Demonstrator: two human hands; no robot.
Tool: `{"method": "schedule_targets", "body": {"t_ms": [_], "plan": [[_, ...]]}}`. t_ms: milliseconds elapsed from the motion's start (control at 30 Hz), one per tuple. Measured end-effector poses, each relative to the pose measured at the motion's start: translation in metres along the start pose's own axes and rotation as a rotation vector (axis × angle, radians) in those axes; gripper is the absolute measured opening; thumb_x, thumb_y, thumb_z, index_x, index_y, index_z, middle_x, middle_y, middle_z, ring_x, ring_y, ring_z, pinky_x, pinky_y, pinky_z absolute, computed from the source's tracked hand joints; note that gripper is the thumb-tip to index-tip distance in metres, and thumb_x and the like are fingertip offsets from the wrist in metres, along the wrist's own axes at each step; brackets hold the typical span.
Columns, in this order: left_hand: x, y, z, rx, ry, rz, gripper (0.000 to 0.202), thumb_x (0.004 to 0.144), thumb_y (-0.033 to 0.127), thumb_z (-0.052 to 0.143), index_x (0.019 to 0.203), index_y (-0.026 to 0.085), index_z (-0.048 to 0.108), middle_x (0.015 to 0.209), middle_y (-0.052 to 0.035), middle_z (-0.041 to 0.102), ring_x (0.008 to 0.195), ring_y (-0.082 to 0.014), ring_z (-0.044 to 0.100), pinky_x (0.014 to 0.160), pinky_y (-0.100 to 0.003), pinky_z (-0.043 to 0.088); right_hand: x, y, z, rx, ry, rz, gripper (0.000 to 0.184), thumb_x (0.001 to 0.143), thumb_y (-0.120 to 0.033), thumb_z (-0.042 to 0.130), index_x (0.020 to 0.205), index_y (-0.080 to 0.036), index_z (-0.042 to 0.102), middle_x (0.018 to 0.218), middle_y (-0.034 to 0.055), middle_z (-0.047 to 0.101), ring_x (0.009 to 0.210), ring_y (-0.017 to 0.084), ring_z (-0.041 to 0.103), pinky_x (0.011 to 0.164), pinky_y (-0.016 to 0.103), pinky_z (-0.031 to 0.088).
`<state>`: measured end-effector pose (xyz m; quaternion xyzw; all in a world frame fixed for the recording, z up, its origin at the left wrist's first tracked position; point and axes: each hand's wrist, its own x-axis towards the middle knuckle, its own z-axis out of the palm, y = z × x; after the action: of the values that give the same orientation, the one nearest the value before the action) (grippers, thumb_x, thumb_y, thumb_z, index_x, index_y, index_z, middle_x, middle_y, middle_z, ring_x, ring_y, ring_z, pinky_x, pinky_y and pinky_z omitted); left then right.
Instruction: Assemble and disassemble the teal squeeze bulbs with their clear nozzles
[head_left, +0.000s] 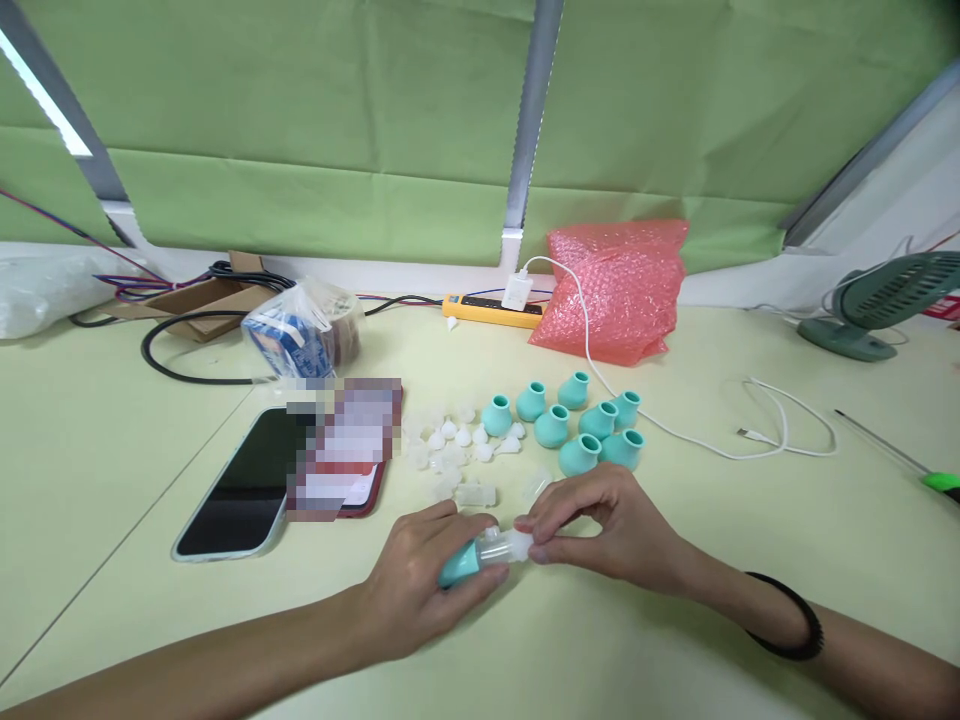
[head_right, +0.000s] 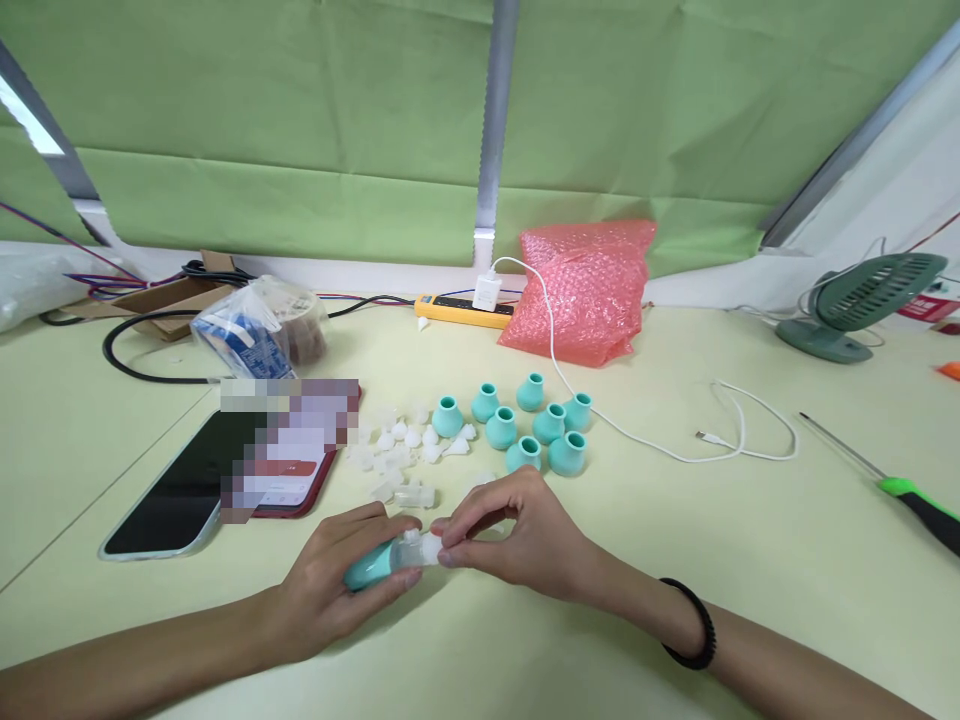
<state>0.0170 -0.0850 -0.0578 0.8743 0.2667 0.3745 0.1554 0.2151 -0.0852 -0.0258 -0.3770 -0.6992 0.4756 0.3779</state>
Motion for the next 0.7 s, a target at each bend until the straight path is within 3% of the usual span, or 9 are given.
{"method": "schedule_targets", "body": {"t_ms": [300, 500, 700], "plan": [[-0.002, -0.002, 0.000, 0.002, -0.030, -0.024, 0.018, 0.080, 0.022, 0.049, 0.094, 0.011, 0.052, 0.069, -0.0052, 0.058, 0.054, -0.0125, 0.045, 0.049, -0.023, 0.038, 0.000, 0.012, 0.005, 0.231, 0.068, 0.087, 0.011, 0.055, -0.010, 0.071, 0.058, -0.019, 0.067, 0.059, -0.0011, 0.068, 0.061, 0.016, 0.066, 0.072, 0.030, 0.056], [-0.001, -0.001, 0.001, 0.017, -0.015, -0.049, 0.018, 0.081, 0.025, 0.047, 0.091, 0.013, 0.054, 0.063, -0.0032, 0.056, 0.053, -0.0119, 0.046, 0.048, -0.022, 0.038, 0.000, 0.019, 0.007, 0.306, 0.087, 0.115, 0.009, 0.053, -0.012, 0.073, 0.056, -0.017, 0.066, 0.059, 0.0001, 0.068, 0.064, 0.018, 0.066, 0.068, 0.028, 0.056], [-0.001, -0.002, 0.001, -0.010, 0.006, -0.045, 0.019, 0.078, 0.024, 0.052, 0.093, 0.012, 0.054, 0.067, -0.0047, 0.059, 0.053, -0.0122, 0.047, 0.047, -0.022, 0.039, 0.001, 0.007, 0.004, 0.194, 0.062, 0.132, 0.009, 0.054, -0.011, 0.071, 0.058, -0.018, 0.066, 0.061, 0.0016, 0.068, 0.069, 0.019, 0.066, 0.059, 0.023, 0.056]]}}
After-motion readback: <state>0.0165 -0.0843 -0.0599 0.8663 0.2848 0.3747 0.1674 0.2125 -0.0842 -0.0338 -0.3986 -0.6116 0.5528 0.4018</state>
